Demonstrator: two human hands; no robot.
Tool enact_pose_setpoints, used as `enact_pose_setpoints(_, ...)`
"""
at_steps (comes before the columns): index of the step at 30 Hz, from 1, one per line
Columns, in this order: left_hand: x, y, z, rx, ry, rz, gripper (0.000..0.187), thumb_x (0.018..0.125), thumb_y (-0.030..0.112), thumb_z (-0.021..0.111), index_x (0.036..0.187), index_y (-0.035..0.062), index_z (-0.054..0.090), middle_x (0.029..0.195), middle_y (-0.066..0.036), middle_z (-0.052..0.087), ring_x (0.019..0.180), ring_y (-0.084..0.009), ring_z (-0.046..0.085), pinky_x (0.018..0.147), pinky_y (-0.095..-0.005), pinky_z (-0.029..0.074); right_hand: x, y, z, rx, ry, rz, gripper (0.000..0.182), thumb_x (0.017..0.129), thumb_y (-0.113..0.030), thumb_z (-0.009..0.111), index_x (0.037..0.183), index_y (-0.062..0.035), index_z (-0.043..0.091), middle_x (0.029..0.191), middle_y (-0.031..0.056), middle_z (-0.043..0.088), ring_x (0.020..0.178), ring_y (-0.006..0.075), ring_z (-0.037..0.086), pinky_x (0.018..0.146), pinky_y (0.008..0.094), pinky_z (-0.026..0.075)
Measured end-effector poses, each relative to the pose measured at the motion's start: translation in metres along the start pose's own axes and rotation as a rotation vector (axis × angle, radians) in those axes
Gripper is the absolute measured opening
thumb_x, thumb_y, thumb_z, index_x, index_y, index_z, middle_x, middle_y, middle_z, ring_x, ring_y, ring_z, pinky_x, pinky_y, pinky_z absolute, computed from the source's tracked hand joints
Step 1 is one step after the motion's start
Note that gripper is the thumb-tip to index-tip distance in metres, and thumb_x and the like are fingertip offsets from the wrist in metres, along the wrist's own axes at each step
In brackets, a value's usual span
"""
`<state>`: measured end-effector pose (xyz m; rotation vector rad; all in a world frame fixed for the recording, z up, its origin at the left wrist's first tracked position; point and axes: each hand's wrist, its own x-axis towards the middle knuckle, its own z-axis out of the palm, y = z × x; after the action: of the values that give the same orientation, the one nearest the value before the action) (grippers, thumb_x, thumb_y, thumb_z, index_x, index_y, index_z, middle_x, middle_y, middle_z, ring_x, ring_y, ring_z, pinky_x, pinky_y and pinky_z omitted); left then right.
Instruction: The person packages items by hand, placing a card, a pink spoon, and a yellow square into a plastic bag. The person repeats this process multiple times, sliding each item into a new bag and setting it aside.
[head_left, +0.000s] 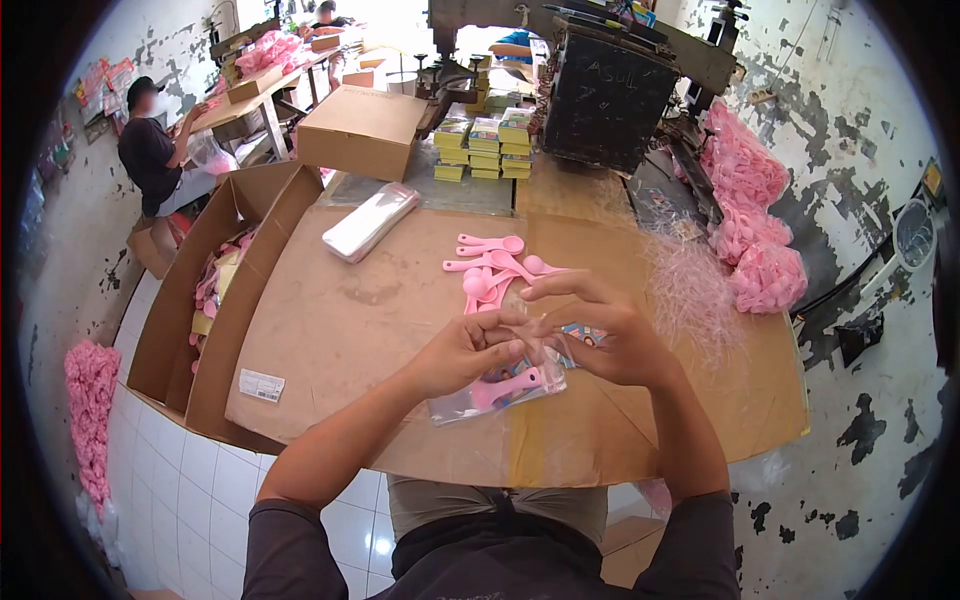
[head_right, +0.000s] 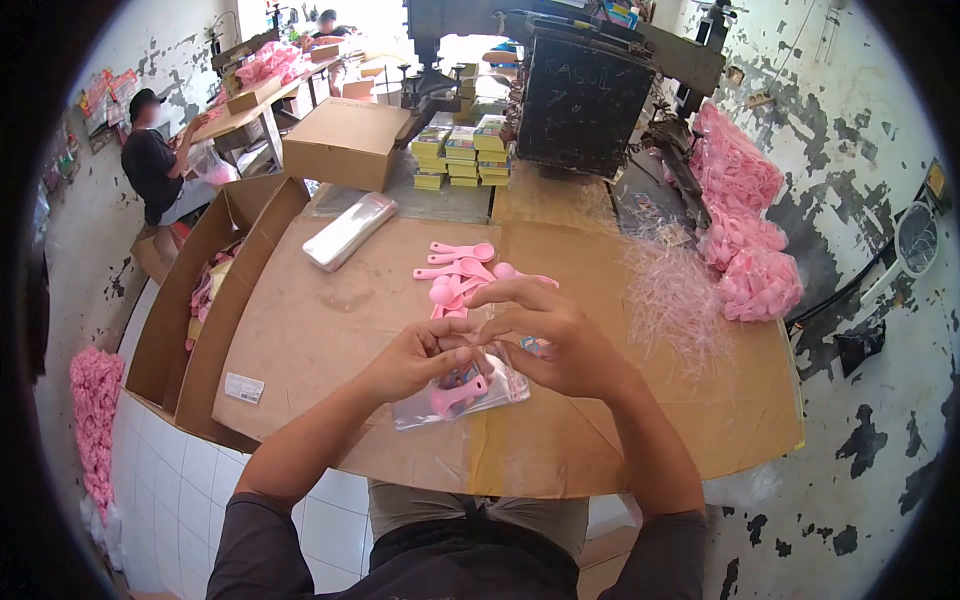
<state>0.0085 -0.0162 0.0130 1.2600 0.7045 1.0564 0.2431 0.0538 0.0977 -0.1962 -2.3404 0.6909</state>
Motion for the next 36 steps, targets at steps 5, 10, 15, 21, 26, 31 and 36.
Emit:
enact_pose_setpoints(5,0.003,0.004,0.011,0.241,0.202,0.327,0.043,0.100,0.012,0.066,0.140,0.0028,0.055,0.138,-0.014,0.062,0.132,-0.0161,0.054,0.103,-0.0318,0.048,0.016,-0.038,-0.021,-0.309,0.006,-0.068,0.018,0.081,-0.004,0.076,0.098,-0.0058,0.073,0.111,0.0089,0.072,0.106,0.0283,0.067,0.095,0.0405,0.050)
enact_pose_setpoints(10,-0.010,0.015,0.019,0.606,0.118,0.380,0.052,0.091,0.012,0.072,0.140,0.0001,0.055,0.136,-0.015,0.063,0.131,-0.0210,0.057,0.110,-0.0381,0.045,0.014,-0.044,-0.010,-0.582,0.050,0.031,0.013,0.082,-0.004,0.073,0.095,-0.0040,0.072,0.095,0.0121,0.069,0.084,0.0285,0.066,0.078,0.0412,0.053)
enact_pose_setpoints(15,-0.003,0.006,0.026,0.415,0.210,0.407,0.038,0.100,0.013,0.069,0.133,-0.0008,0.060,0.123,-0.013,0.072,0.109,-0.0188,0.071,0.097,-0.0337,0.054,0.011,-0.041,-0.005,-0.376,0.088,0.134,0.016,0.082,-0.004,0.074,0.098,-0.0009,0.071,0.090,0.0135,0.067,0.075,0.0271,0.066,0.068,0.0391,0.054)
enact_pose_setpoints(21,-0.004,0.007,0.024,0.267,0.257,0.299,0.033,0.105,0.012,0.062,0.135,-0.0006,0.060,0.105,-0.011,0.077,0.097,-0.0129,0.073,0.086,-0.0275,0.057,0.010,-0.028,0.005,-0.277,0.222,0.227,0.020,0.084,-0.002,0.075,0.103,-0.0018,0.071,0.089,0.0117,0.066,0.077,0.0261,0.067,0.067,0.0379,0.053)
enact_pose_setpoints(26,-0.006,0.013,0.026,0.278,0.295,0.290,0.035,0.102,0.006,0.063,0.137,-0.0015,0.060,0.095,-0.009,0.077,0.087,-0.0098,0.071,0.075,-0.0244,0.057,0.012,-0.018,0.020,-0.624,0.381,-0.022,0.021,0.082,-0.006,0.076,0.102,-0.0068,0.070,0.099,0.0080,0.066,0.094,0.0271,0.066,0.080,0.0395,0.050)
enact_pose_setpoints(31,-0.009,0.012,0.025,0.506,0.279,0.340,0.050,0.100,0.003,0.064,0.148,-0.0014,0.052,0.091,-0.008,0.076,0.079,-0.0079,0.070,0.068,-0.0237,0.057,0.014,-0.017,0.036,-0.822,0.246,-0.134,0.024,0.077,-0.013,0.077,0.099,-0.0065,0.069,0.101,0.0059,0.064,0.101,0.0241,0.064,0.089,0.0396,0.046)
enact_pose_setpoints(36,-0.009,0.010,0.027,0.549,0.281,0.324,0.055,0.098,0.002,0.065,0.151,-0.0011,0.048,0.089,-0.007,0.075,0.079,-0.0083,0.070,0.073,-0.0257,0.059,0.014,-0.011,0.038,-0.919,0.225,-0.139,0.024,0.077,-0.014,0.074,0.096,-0.0031,0.067,0.099,0.0064,0.063,0.101,0.0238,0.063,0.087,0.0384,0.047)
